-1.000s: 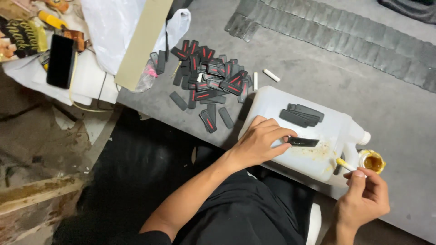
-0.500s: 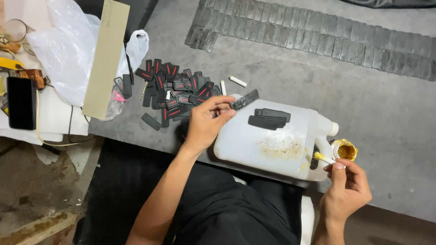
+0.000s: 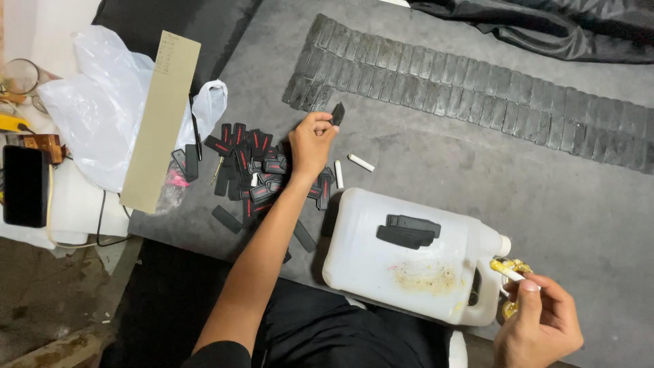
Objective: Applying glue to small leather tags and inserting them into slots on a leather sheet
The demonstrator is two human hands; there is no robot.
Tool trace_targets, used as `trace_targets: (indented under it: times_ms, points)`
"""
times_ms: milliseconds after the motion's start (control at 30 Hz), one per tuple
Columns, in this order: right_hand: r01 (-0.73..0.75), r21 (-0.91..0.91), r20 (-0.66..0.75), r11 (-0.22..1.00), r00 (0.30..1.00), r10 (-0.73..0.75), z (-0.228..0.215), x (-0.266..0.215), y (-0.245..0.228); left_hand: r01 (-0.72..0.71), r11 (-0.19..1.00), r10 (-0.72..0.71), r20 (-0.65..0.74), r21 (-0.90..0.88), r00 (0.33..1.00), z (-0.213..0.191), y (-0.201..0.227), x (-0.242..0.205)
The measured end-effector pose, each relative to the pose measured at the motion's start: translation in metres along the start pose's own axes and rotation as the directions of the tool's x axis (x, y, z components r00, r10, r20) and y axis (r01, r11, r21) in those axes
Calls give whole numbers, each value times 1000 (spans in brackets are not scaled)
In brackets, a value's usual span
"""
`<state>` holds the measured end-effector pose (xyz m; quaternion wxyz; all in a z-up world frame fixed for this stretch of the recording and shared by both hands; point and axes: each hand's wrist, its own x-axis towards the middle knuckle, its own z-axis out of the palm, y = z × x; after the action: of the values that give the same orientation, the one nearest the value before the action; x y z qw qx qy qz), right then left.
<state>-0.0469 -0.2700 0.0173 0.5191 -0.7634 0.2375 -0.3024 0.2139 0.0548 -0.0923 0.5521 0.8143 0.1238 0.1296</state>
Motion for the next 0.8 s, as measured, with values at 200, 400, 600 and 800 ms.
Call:
trace_targets:
  times_ms: [200, 400, 600, 800]
  points:
    - [2, 30, 47, 1000, 999, -3, 20, 22, -7, -232, 909, 224, 63, 346, 973, -1, -3, 7]
    - [71, 41, 118, 997, 990, -76, 31, 52, -15, -348, 749, 359, 96, 563, 928, -5, -14, 12]
    - [60, 101, 140, 993, 987, -73, 47, 56, -25, -336, 640, 392, 81, 691, 916, -7, -5, 12]
    - [17, 55, 139, 998, 990, -24, 46, 49, -21, -384, 697, 391, 128, 605, 911, -12, -1, 9]
